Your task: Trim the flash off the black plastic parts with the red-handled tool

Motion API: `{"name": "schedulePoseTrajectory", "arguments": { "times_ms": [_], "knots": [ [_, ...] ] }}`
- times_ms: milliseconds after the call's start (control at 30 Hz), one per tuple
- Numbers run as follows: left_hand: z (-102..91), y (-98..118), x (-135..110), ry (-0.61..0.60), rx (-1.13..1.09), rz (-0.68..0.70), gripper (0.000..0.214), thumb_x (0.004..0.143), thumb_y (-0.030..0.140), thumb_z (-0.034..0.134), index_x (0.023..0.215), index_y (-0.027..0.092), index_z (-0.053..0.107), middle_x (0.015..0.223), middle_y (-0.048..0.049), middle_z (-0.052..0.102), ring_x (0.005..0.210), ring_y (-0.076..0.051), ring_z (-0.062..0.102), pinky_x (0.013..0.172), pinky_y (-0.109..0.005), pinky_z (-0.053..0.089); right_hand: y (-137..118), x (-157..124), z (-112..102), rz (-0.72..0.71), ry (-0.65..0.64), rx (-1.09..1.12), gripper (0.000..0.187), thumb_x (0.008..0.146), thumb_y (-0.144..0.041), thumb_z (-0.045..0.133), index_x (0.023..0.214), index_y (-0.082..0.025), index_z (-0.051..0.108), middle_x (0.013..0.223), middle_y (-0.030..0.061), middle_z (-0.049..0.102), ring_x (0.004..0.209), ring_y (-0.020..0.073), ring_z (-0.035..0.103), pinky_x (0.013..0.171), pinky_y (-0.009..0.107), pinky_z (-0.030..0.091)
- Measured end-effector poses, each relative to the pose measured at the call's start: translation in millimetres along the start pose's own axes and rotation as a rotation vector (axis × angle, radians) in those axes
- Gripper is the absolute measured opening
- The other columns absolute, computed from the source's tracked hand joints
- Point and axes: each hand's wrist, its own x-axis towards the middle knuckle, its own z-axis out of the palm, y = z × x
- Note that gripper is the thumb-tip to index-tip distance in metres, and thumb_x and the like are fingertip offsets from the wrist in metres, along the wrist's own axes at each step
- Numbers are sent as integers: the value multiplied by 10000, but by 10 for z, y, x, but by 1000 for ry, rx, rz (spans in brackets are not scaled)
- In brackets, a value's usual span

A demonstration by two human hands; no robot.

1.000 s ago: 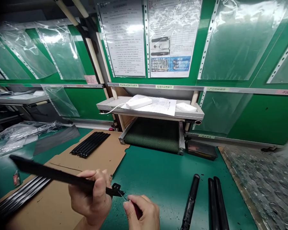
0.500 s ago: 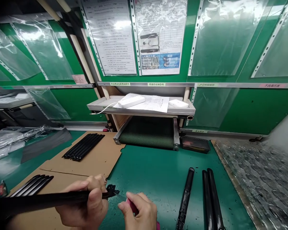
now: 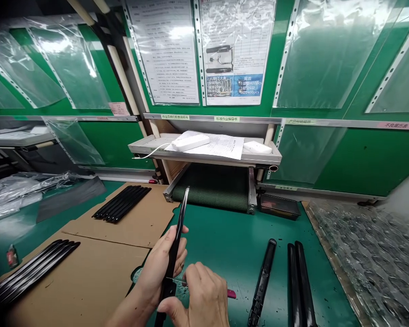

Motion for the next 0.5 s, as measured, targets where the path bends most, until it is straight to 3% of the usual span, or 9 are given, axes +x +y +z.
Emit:
{"name": "schedulePoseTrajectory", "arguments": {
  "times_ms": [167,333,433,500],
  "knots": [
    [9,5,-12,-46,8,-29,390,887,589,507,949,207,554,463,106,295,369,-52,186,331,-173,193,-48,21,-8,-53,-40,-101,676,885,-815,198,612,-205,300,551,-24,317,468,135,309,484,308,103],
    [57,-11,-30,-47,-20,-62,348,906,542,507,937,198,556,458,103,288,374,-54,191,340,-172,204,-27,87,-140,146,-72,130,611,832,-804,450,653,-223,390,611,-30,375,512,130,352,459,290,203],
    [63,-36,-14,-78,-44,-61,353,908,545,504,940,199,563,463,101,299,369,-52,194,338,-173,206,45,137,-235,261,-20,184,453,939,-662,418,897,-252,605,795,23,546,674,177,526,540,274,371],
    [46,-46,7,-90,-46,-57,361,898,557,515,951,203,564,467,103,298,366,-49,176,327,-171,189,76,117,-258,282,27,233,428,1010,-549,317,1097,-288,646,925,49,600,773,197,586,604,278,429]
  ]
}}
